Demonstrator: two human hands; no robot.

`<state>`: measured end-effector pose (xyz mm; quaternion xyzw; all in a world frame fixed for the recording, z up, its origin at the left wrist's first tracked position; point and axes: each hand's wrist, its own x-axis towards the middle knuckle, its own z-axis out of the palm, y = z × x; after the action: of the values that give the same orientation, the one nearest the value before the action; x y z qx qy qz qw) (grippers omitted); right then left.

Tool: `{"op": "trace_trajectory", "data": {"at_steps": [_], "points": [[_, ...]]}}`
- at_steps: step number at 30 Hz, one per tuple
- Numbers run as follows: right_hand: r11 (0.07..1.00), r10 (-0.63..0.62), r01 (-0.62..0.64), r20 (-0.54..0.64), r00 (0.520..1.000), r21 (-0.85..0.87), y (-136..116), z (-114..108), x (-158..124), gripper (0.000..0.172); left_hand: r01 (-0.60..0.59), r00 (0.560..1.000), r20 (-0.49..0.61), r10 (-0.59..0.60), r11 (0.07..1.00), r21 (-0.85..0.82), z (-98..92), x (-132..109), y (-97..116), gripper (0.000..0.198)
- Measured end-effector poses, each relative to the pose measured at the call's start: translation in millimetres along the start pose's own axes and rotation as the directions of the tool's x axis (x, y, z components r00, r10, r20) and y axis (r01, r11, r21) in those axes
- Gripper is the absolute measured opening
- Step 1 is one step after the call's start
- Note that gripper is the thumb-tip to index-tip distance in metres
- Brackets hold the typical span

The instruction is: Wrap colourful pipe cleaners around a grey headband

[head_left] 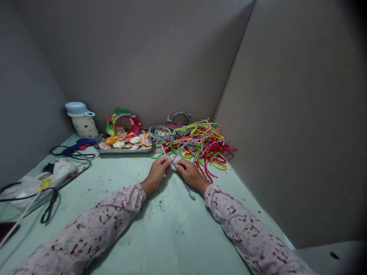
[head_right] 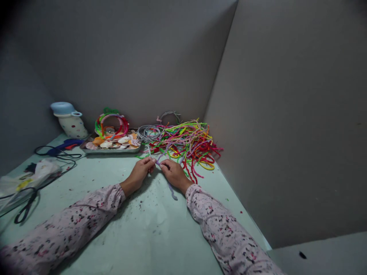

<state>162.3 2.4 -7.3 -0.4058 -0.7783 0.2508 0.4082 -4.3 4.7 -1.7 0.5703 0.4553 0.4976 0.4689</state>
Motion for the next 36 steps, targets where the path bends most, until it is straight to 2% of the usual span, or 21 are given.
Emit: {"op": "trace_trajectory", "data": {"at_steps": [36], "points": [[1.000, -0.015, 0.015, -0.008, 1.000, -0.028, -0.3, -0.1, 0.0, 0.018, 0.028, 0.999, 0.026, -0.027, 0.999, -0.036, 0.5, -1.0, 4.5, 0.030]]}}
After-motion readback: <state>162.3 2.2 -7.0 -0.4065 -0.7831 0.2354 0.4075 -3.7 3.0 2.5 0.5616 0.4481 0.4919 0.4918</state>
